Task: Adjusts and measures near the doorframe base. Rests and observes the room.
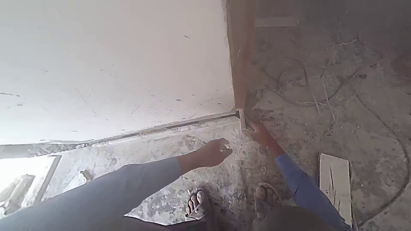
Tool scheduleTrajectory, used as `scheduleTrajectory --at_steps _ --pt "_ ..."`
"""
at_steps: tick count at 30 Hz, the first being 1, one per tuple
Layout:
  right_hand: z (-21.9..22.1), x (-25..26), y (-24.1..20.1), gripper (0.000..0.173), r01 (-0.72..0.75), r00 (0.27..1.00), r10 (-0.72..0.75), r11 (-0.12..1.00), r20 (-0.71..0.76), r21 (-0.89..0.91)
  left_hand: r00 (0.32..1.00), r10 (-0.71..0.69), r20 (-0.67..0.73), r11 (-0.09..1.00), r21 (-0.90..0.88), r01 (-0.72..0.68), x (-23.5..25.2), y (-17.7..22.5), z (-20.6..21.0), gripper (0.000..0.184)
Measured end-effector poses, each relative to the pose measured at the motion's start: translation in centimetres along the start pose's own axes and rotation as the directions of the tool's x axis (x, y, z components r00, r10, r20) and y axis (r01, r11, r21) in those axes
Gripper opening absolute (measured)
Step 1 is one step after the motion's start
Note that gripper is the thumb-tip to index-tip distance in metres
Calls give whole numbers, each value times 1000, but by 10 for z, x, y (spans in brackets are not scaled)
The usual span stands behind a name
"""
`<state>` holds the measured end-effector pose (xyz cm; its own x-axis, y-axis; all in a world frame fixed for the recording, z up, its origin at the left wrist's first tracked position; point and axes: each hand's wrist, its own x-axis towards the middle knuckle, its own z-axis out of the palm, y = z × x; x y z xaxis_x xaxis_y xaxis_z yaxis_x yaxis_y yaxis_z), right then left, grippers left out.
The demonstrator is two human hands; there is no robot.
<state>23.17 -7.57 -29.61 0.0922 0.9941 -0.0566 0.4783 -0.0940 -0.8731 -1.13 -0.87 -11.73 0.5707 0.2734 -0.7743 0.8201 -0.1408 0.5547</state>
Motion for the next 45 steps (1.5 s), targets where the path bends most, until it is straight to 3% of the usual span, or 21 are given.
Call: scheduleTrajectory --at_steps 4,12,18,36,45 --pt "4 -7 0 64 4 1000 -4 1000 -6 -18 999 -44 -26 999 5 45 -3 -4 0 55" --pt "4 -5 2 70 63 998 -62 998 -7 9 998 -48 -26 996 73 50 -9 -6 -2 53" --pt "15 -10 0 58 -3 998 -5 993 -67 -121 999 -33 -21 990 139 36 -13 -1 -3 53" --pt "16 -14 -2 44 -29 987 0 984 -160 -175 999 19 -32 967 254 -10 -35 -5 -2 45" --pt "23 -21 -7 39 -65 986 6 933 -164 -353 1000 -22 -8 970 244 23 -38 -22 4 44"
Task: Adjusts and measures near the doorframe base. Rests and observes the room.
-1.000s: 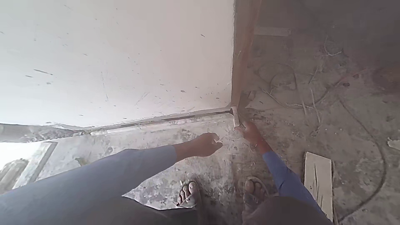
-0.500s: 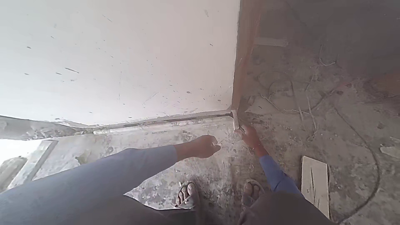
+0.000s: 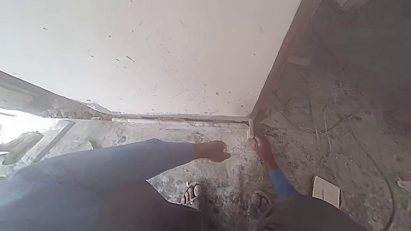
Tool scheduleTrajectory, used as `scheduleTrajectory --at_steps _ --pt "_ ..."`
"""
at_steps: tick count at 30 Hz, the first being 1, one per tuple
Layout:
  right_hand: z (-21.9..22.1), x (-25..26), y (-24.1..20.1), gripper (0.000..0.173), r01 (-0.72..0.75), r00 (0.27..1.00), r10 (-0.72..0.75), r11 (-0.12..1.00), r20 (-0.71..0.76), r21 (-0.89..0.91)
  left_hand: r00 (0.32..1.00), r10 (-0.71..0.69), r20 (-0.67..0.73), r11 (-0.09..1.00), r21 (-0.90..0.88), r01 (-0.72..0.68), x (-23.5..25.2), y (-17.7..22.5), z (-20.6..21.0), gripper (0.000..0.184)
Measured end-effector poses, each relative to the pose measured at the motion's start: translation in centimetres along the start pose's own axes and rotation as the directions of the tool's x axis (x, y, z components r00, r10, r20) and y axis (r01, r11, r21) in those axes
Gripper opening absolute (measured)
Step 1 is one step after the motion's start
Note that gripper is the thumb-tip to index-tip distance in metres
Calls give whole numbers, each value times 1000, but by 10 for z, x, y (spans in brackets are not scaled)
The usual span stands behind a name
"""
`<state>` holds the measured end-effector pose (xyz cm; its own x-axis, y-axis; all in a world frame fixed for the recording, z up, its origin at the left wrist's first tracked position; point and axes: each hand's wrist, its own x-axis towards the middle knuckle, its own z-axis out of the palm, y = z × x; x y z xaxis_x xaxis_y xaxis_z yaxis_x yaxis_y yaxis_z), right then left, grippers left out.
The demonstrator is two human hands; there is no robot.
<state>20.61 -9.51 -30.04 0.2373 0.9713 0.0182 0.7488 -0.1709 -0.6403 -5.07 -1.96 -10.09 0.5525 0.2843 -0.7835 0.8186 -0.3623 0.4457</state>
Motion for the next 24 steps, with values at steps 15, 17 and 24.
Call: scheduleTrajectory --at_steps 15,17,24 --pt "10 -4 3 37 41 996 -45 998 -81 -49 999 -27 44 997 -65 30 8 -17 5 46" --pt "4 -6 -4 35 44 996 -48 998 -72 -47 998 -36 55 997 -73 40 9 -19 5 46" --pt "3 -3 0 36 52 997 -53 999 -56 -10 997 -49 62 996 -65 53 16 -20 6 47"
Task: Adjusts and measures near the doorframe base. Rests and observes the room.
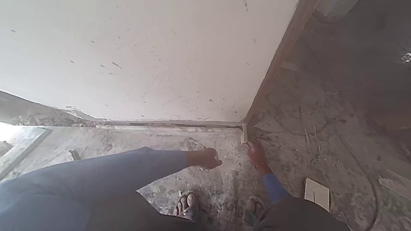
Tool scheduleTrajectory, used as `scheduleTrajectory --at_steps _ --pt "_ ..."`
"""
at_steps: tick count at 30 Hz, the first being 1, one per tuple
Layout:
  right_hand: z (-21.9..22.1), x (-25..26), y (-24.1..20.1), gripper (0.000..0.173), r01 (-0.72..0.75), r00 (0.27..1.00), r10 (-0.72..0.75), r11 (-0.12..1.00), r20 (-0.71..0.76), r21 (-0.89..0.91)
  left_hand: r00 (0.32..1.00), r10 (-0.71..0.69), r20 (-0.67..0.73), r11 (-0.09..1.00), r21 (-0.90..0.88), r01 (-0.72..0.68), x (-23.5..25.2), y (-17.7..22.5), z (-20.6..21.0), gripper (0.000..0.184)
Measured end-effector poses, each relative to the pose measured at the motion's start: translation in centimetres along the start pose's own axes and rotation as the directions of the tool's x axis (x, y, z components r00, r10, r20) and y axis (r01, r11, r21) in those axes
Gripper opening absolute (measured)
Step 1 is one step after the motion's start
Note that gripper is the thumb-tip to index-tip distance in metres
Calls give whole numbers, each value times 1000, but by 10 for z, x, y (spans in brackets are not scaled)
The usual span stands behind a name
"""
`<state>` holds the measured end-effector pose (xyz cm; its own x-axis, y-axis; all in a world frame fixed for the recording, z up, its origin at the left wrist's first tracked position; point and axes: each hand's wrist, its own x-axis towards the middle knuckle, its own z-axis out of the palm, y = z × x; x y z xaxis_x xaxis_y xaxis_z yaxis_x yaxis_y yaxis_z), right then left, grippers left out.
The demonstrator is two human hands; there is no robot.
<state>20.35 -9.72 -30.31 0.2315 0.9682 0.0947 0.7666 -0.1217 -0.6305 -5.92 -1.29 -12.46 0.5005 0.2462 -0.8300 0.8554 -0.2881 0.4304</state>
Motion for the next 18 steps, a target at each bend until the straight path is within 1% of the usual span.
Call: scheduleTrajectory --at_steps 3,7,11,14,18 --pt "-2 1 1 37 -25 999 25 1000 29 15 1000 -5 5 1000 -13 5 4 0 1 47" --pt "-1 0 2 39 -17 999 16 999 28 35 999 -25 23 1000 -17 25 5 2 1 48" --pt "1 1 6 41 48 999 -47 998 -24 46 999 -20 26 999 -37 21 8 1 1 47" --pt "4 1 7 39 74 996 -72 996 -48 40 998 -42 45 997 -59 45 8 4 0 46" --pt "7 2 12 41 53 999 -53 998 -8 26 997 -66 50 996 -48 69 12 3 0 46"
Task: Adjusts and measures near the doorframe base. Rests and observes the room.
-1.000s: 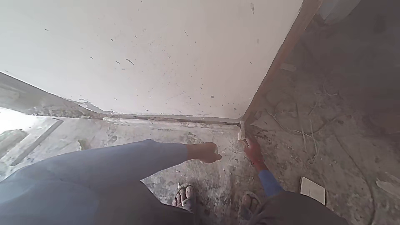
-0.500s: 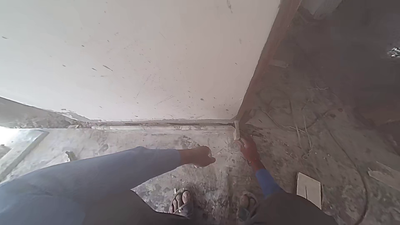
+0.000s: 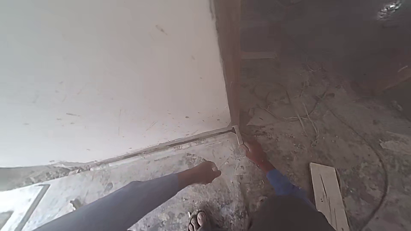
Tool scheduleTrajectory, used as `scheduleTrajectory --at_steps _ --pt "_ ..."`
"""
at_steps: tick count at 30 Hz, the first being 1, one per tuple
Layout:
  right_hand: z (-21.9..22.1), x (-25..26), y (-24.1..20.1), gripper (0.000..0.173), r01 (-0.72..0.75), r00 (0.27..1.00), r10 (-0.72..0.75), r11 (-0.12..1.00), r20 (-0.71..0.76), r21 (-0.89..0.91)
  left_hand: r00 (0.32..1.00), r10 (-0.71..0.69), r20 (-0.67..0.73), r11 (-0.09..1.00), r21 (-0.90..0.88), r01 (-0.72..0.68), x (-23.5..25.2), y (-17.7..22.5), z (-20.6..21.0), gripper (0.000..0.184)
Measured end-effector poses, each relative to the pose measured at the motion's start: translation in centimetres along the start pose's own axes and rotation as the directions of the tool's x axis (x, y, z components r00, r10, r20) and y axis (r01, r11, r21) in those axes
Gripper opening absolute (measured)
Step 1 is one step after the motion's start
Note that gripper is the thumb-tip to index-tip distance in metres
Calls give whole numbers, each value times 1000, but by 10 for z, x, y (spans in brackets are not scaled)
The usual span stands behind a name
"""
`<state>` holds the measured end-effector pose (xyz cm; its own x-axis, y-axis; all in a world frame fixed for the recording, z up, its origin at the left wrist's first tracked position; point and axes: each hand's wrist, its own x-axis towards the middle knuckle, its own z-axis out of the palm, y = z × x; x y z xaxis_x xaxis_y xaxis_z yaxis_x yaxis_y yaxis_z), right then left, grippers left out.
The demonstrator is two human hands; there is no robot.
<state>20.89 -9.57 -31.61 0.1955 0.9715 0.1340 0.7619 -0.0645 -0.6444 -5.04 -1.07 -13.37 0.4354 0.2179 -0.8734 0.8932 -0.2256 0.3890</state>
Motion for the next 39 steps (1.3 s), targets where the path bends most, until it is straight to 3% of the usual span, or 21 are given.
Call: scheduleTrajectory --at_steps 6,10,17,25,30,35,39 --pt "-11 -2 -7 48 -77 985 76 997 156 5 999 -53 8 986 -156 54 7 8 -3 42" --pt "-6 -1 0 55 -71 983 66 997 170 25 994 -91 -57 954 -292 71 26 24 -9 39" --pt "-11 5 5 51 -91 961 55 988 271 121 983 -123 -137 906 -419 55 72 57 -29 37" --pt "-11 2 7 51 -11 995 0 993 100 116 990 -140 -34 840 -534 100 111 88 -28 41" --pt "0 1 12 47 39 999 -37 996 -28 77 993 -105 -47 768 -639 51 126 101 -26 41" --pt "0 4 13 48 61 998 -59 995 -31 81 995 -82 -64 776 -630 23 135 107 -25 47" --pt "-1 2 10 34 51 995 -46 997 -83 58 981 -171 -91 741 -668 67 141 118 -25 46"
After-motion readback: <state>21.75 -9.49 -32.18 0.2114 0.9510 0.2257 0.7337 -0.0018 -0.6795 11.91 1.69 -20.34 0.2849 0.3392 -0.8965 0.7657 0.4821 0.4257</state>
